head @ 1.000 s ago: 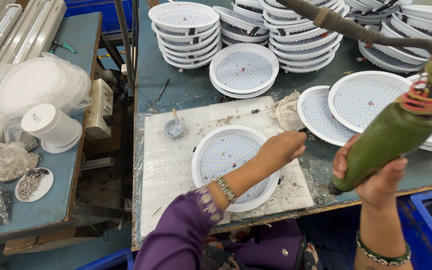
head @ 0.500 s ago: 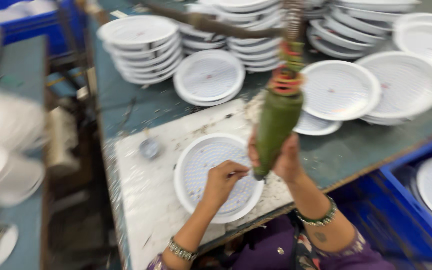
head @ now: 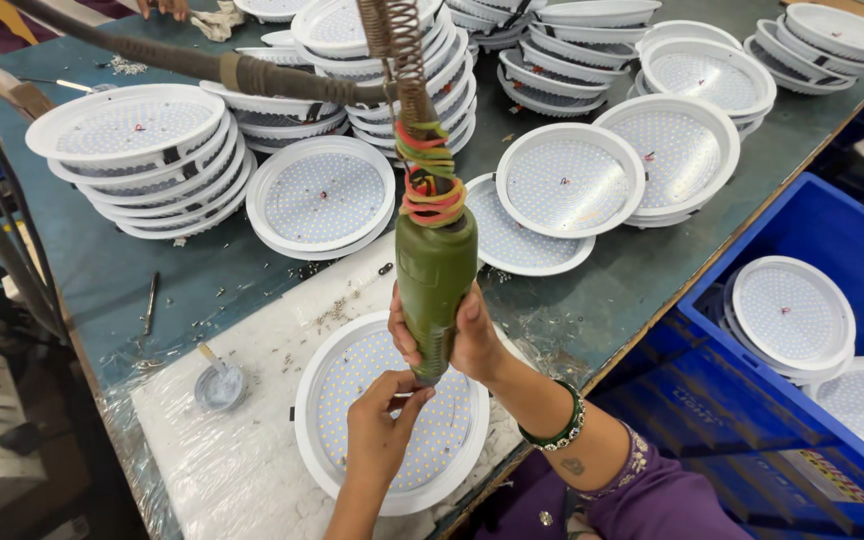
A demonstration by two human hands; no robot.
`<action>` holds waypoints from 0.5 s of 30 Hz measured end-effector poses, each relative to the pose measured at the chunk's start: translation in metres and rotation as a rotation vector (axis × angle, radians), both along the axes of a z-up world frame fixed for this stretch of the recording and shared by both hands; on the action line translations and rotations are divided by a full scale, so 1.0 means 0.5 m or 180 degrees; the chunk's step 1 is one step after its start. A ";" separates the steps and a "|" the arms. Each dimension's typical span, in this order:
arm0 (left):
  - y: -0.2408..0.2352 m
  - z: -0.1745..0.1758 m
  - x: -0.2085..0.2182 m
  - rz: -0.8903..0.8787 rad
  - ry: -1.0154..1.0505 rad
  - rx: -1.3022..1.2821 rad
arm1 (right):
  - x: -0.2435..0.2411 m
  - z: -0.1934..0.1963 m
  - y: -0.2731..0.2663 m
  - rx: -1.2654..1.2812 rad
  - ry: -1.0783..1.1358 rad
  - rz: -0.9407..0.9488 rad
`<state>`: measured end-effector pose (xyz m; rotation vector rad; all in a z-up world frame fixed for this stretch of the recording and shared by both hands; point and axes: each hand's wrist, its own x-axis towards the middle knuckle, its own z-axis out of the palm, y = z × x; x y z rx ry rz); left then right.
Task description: The person assembles LED light fixtures by picking up small components and placing them into pre-drilled holes on a circular PCB plate using their hands.
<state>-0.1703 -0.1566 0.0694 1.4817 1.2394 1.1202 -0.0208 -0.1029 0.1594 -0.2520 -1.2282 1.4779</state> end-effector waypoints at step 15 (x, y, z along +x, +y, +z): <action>-0.008 0.019 -0.004 0.0048 -0.0106 0.0218 | -0.009 -0.024 -0.004 0.0170 0.0044 -0.0109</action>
